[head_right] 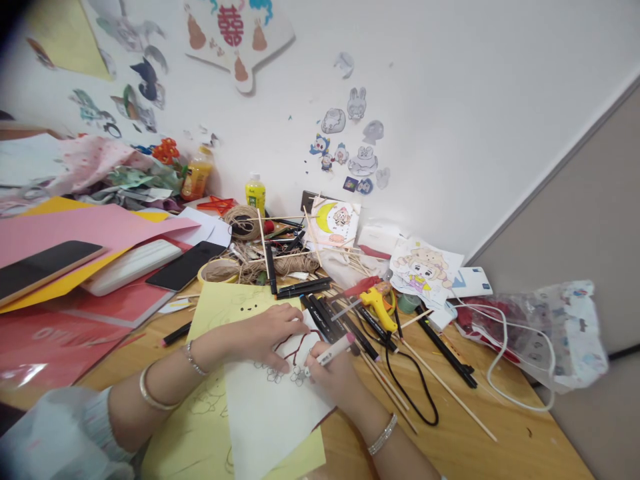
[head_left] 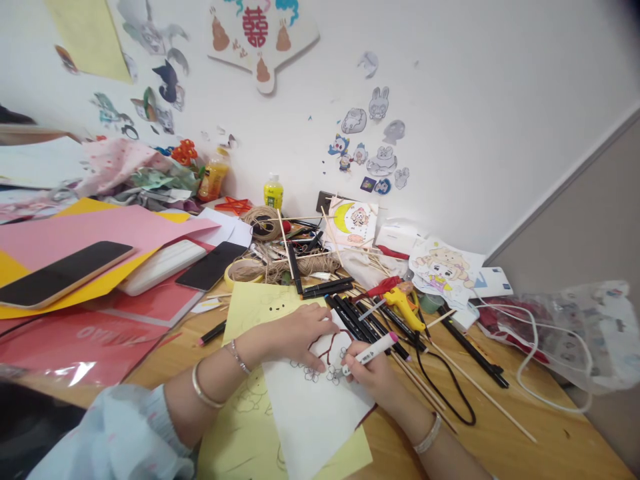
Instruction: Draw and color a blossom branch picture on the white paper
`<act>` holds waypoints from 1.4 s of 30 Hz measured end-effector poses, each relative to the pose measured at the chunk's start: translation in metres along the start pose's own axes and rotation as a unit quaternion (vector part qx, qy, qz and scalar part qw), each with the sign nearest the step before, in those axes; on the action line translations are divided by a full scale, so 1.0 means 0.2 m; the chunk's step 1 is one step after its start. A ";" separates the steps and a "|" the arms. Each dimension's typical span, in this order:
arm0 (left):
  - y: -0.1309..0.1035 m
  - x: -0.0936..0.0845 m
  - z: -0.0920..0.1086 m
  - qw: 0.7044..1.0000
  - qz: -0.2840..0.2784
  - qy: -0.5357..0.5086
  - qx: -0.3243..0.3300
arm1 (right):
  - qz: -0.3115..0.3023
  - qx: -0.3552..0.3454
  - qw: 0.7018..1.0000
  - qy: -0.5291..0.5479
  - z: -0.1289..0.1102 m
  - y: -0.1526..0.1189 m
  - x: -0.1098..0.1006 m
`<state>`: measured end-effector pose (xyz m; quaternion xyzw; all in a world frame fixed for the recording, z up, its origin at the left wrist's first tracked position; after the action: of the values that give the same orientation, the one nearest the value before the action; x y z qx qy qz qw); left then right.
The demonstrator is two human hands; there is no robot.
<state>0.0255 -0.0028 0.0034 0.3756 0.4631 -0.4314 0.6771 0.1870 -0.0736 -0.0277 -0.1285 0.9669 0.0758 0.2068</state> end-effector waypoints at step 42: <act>-0.03 -0.04 -0.15 0.983 0.034 -0.012 -0.183 | 0.318 -0.025 0.936 0.152 0.03 0.01 -0.15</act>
<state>0.0098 0.0244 0.0024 0.2560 0.5126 -0.3205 0.7543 0.2163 -0.0645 -0.0210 0.1704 0.9750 0.1415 0.0196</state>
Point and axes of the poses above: each hand's wrist, its own y-axis towards the middle knuckle, its own x-axis out of the palm, z = x × y, the point moved 3 cm from there along y, towards the middle knuckle, and after that the axes turned 4 degrees about -z, right-handed, at the moved point
